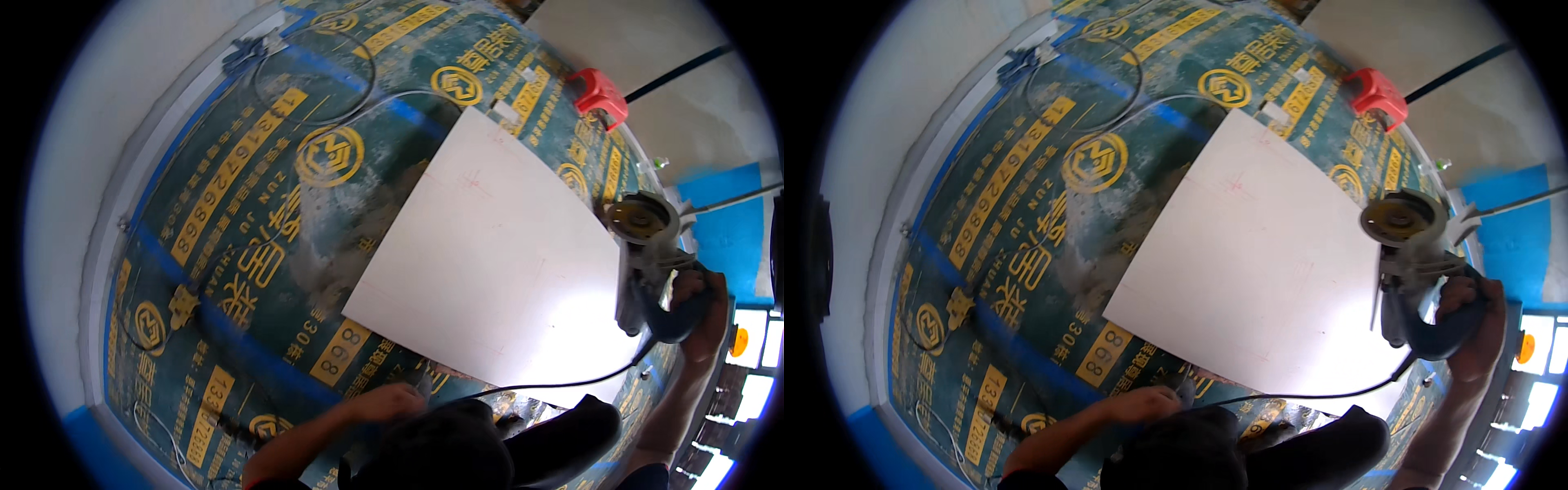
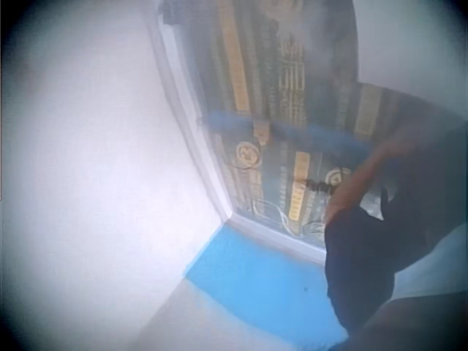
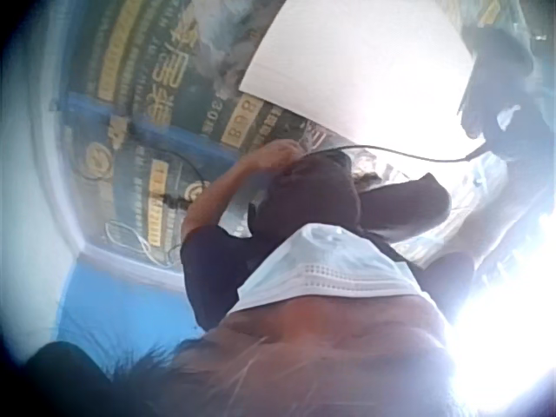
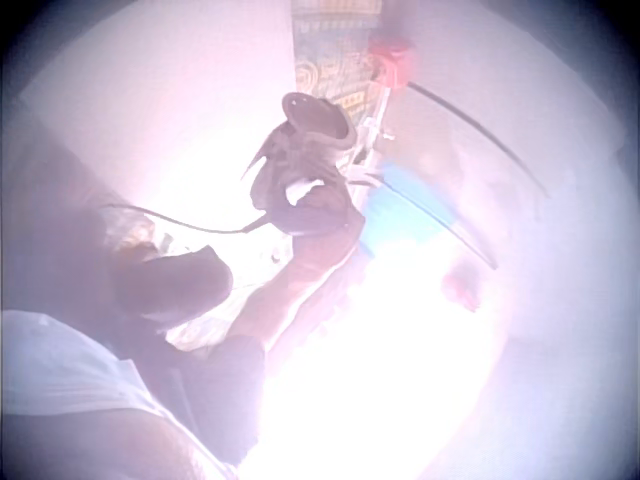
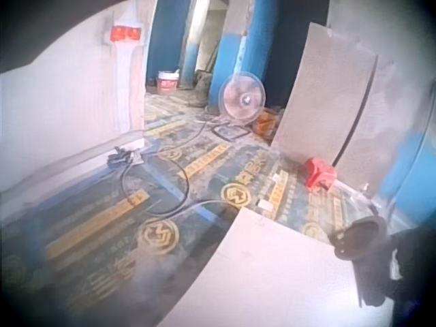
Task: The person measures a brick wall with a tape measure and marks it with a marker. Then, the person measures and marks a white tile on the floor, and uses an angle grinder to cut the tile along the marked lines.
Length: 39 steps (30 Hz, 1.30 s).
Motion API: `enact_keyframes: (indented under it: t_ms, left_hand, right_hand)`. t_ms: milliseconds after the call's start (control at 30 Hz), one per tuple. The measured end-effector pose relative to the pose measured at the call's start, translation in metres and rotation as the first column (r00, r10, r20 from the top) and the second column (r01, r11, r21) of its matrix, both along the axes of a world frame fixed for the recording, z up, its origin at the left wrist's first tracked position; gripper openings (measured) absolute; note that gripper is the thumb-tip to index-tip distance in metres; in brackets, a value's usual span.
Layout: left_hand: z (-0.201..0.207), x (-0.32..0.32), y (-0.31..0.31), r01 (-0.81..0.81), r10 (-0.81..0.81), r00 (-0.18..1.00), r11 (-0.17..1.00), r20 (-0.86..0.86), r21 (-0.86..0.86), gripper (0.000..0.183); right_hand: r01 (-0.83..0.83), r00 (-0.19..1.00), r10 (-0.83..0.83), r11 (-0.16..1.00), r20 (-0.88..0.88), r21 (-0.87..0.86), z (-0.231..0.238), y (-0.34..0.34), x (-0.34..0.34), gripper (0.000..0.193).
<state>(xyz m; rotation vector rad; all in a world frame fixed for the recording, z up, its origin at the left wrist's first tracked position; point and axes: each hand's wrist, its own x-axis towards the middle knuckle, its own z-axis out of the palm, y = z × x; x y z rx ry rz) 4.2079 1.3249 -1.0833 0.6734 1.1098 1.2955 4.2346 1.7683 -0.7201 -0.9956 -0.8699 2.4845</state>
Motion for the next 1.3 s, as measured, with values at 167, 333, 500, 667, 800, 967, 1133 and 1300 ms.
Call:
enact_keyframes:
  t_ms: [167,333,500,667,800,967,1133,1300]
  left_hand:
    - [-0.025,-0.061,-0.176,-0.512,0.294,0.846,0.682,-0.445,-0.522,0.034]
    - [0.059,-0.152,-0.281,-0.807,-0.119,-0.007,0.587,-0.993,-0.065,0.030]
    - [0.061,-0.073,-0.277,-0.851,-0.167,0.368,0.338,-0.915,-0.403,0.029]
    - [0.027,0.031,-0.152,-0.304,-0.336,0.698,0.660,-0.632,-0.687,0.024]
    - [0.014,0.057,-0.096,-0.171,-0.262,0.817,0.741,-0.514,-0.650,0.024]
    - [-0.012,0.026,-0.021,-0.802,-0.111,0.260,0.528,-0.959,-0.278,0.022]
    - [-0.044,0.028,-0.029,-0.774,-0.345,0.315,0.445,-0.884,-0.450,0.025]
    - [-0.039,0.096,-0.105,-0.659,-0.343,0.706,0.001,-0.620,-0.752,0.024]
  right_hand:
    - [-0.153,0.988,0.154,0.981,0.002,0.116,-0.009,0.023,0.010,0.015]
    - [-0.110,0.992,0.106,0.992,0.071,0.055,-0.037,0.018,0.014,0.016]
    - [-0.256,0.962,0.249,0.965,0.107,0.052,-0.066,0.022,0.024,0.021]
    - [-0.349,0.907,0.245,0.893,0.343,0.284,-0.090,0.029,0.036,0.037]
    - [-0.403,0.888,0.290,0.866,0.358,0.296,-0.103,0.031,0.028,0.036]
    - [-0.464,0.868,0.387,0.856,0.311,0.229,-0.123,0.029,0.005,0.035]
    - [-0.568,0.817,0.511,0.792,0.266,0.223,-0.140,0.038,-0.011,0.033]
    - [-0.658,0.753,0.622,0.707,0.216,0.261,-0.171,0.042,-0.025,0.034]
